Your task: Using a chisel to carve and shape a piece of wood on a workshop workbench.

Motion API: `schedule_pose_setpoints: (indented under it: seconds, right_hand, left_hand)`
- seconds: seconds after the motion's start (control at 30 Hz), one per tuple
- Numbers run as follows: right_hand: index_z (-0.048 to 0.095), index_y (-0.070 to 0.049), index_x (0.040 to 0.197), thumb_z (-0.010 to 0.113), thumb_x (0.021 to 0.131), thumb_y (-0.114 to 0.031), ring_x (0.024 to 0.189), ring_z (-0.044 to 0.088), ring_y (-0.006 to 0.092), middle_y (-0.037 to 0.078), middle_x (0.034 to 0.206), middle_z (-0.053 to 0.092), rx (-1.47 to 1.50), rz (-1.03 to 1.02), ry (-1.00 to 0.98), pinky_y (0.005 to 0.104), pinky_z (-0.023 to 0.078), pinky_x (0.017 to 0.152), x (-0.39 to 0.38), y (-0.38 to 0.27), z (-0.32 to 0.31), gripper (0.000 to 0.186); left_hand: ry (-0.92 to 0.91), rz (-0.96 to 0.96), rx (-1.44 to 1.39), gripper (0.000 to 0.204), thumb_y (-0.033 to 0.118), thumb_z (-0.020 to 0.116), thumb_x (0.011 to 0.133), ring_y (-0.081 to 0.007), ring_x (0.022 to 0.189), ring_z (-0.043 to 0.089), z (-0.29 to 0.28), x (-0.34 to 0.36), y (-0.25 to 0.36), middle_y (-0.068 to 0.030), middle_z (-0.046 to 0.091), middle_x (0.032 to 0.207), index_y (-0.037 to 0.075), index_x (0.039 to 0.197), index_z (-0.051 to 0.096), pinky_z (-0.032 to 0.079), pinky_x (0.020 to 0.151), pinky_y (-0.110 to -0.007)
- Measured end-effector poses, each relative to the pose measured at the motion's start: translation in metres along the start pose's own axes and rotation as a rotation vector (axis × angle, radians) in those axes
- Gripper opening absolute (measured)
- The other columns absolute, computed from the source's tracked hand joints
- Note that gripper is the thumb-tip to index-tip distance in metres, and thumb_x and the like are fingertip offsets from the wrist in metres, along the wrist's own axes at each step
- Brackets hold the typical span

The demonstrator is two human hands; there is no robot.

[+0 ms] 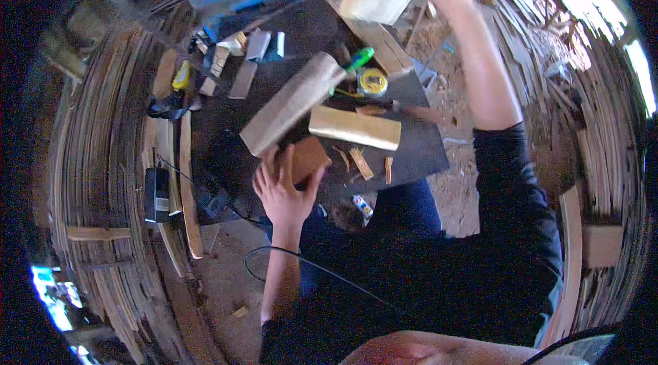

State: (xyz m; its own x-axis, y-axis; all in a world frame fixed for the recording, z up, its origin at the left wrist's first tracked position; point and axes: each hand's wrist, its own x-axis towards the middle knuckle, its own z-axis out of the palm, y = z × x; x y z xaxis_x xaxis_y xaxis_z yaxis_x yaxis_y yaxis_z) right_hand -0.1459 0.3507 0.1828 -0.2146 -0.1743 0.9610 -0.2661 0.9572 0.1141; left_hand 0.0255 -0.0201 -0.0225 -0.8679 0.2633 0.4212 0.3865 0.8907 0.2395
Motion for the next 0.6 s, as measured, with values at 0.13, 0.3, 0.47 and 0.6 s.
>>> schedule_pose_setpoints:
  seconds: [0.13, 0.3, 0.47, 0.6]
  right_hand:
    - [0.071, 0.001, 0.096, 0.065, 0.08, 0.008, 0.075, 0.067, 0.0288, 0.015, 0.096, 0.066, 0.851, 0.173, -0.055, 0.0358, 0.055, 0.064, 0.008, -0.026, -0.083, 0.018]
    - [0.066, -0.003, 0.087, 0.063, 0.092, -0.009, 0.068, 0.063, 0.0191, 0.009, 0.083, 0.064, 0.126, -0.026, -0.223, 0.0328, 0.053, 0.062, -0.05, -0.021, -0.143, 0.008]
    - [0.066, -0.007, 0.102, 0.064, 0.091, -0.007, 0.083, 0.072, 0.0249, 0.011, 0.097, 0.07, 0.073, 0.391, -0.425, 0.0339, 0.058, 0.069, -0.127, -0.016, -0.208, 0.011]
    - [0.066, -0.004, 0.109, 0.061, 0.094, -0.003, 0.086, 0.071, 0.0152, 0.009, 0.097, 0.071, 0.173, 0.761, -0.571, 0.0326, 0.057, 0.073, -0.161, -0.033, -0.236, 0.015]
  left_hand:
    - [0.142, -0.08, 0.207, 0.068, 0.049, 0.069, 0.084, -0.042, 0.136, 0.035, 0.01, 0.003, 0.013, -0.0166, 0.038, 0.15, 0.012, 0.139, 0.053, 0.029, 0.109, -0.06]
    - [0.149, -0.03, 0.104, 0.077, 0.048, 0.064, 0.088, -0.0429, 0.139, 0.031, -0.015, 0.008, 0.064, -0.0239, 0.03, 0.152, 0.005, 0.147, 0.039, 0.024, 0.108, -0.064]
    - [0.208, 0.17, 0.034, 0.075, 0.05, 0.065, 0.086, -0.0447, 0.14, 0.028, -0.002, 0.004, 0.081, -0.0251, 0.03, 0.152, 0.007, 0.144, 0.045, 0.022, 0.106, -0.071]
    - [-0.151, 0.562, -0.198, 0.065, 0.052, 0.065, 0.085, -0.0312, 0.145, 0.029, 0.006, 0.004, 0.123, -0.011, 0.034, 0.156, 0.018, 0.139, 0.053, 0.013, 0.109, -0.075]
